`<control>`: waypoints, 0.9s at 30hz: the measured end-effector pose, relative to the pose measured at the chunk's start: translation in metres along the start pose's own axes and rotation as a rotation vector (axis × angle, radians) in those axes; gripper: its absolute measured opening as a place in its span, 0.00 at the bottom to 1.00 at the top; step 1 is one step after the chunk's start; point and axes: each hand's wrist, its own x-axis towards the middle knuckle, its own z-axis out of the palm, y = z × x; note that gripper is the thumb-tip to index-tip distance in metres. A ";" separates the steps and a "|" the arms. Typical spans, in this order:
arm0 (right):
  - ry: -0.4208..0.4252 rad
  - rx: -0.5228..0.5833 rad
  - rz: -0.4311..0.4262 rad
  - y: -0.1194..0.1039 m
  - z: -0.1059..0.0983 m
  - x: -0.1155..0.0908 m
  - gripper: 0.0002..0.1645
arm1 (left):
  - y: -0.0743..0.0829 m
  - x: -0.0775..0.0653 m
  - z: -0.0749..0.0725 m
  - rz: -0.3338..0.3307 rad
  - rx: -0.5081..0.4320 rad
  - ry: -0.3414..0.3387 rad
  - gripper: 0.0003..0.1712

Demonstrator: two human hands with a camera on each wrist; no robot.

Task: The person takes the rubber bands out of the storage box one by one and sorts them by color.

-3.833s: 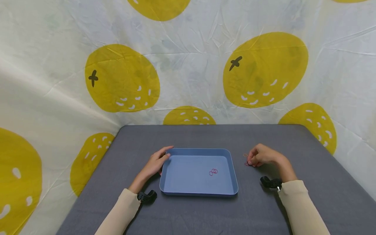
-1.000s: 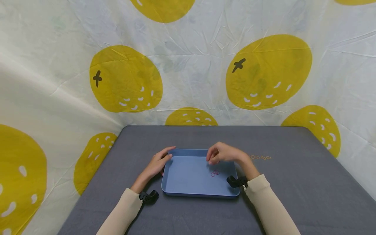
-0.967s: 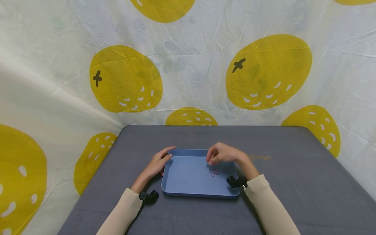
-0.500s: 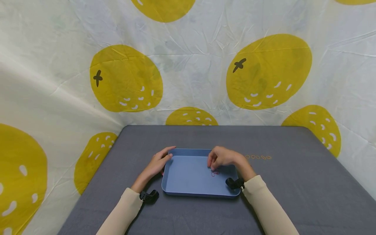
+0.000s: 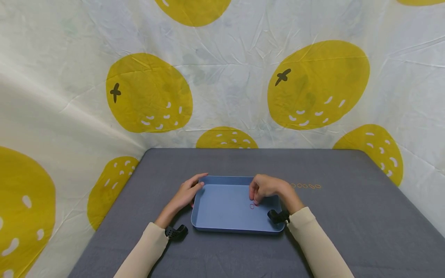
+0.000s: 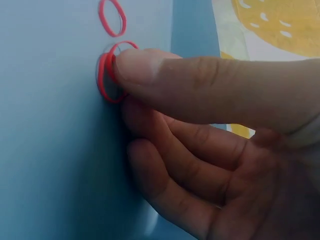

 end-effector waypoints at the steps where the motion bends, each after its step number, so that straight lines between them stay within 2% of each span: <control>1: -0.004 0.001 0.006 0.000 0.000 0.000 0.06 | 0.000 0.000 0.000 0.000 -0.001 0.001 0.24; 14: -0.012 -0.034 0.011 -0.001 0.001 -0.001 0.08 | 0.001 0.000 0.003 -0.003 0.015 0.007 0.25; 27: -0.064 0.102 -0.135 0.005 -0.006 -0.002 0.04 | -0.001 0.000 0.000 0.022 -0.021 -0.011 0.24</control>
